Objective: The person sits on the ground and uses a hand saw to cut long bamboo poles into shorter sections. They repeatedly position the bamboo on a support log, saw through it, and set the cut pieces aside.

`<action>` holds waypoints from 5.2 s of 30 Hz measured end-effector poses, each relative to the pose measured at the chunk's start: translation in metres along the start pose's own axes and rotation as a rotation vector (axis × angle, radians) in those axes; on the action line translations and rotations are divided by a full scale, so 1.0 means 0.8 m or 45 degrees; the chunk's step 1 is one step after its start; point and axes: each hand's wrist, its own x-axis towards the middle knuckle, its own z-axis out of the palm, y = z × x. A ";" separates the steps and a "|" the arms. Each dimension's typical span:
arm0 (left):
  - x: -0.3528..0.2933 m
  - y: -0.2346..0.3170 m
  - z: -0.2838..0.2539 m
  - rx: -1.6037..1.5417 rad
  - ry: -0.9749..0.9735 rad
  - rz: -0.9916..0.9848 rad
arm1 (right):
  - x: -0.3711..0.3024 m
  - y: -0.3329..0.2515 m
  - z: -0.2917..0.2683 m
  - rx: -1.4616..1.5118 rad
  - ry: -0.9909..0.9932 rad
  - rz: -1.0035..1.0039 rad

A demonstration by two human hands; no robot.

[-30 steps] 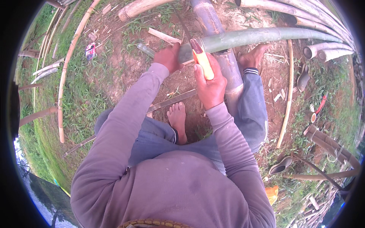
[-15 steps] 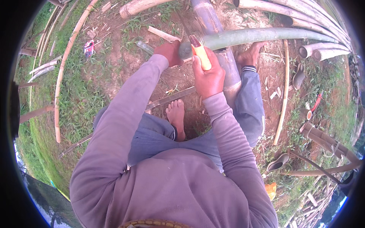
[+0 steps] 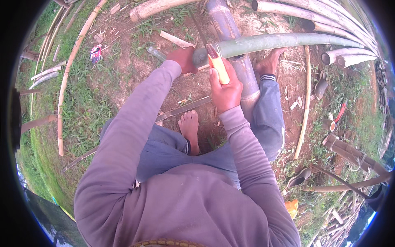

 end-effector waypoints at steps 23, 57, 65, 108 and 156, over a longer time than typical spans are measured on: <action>0.017 -0.014 0.006 -0.069 -0.167 0.067 | -0.156 0.013 -0.102 0.064 0.033 0.016; 0.013 -0.029 0.008 -0.031 -0.112 0.072 | -0.062 -0.004 -0.051 -0.033 -0.057 0.010; 0.025 -0.019 0.014 -0.065 -0.160 0.130 | -0.073 0.017 -0.059 -0.215 -0.020 -0.216; -0.008 -0.014 0.014 0.075 -0.067 0.066 | -0.025 -0.008 -0.041 -0.077 -0.087 -0.051; 0.012 -0.009 0.015 0.080 -0.141 0.062 | -0.082 0.001 -0.090 -0.202 -0.118 -0.051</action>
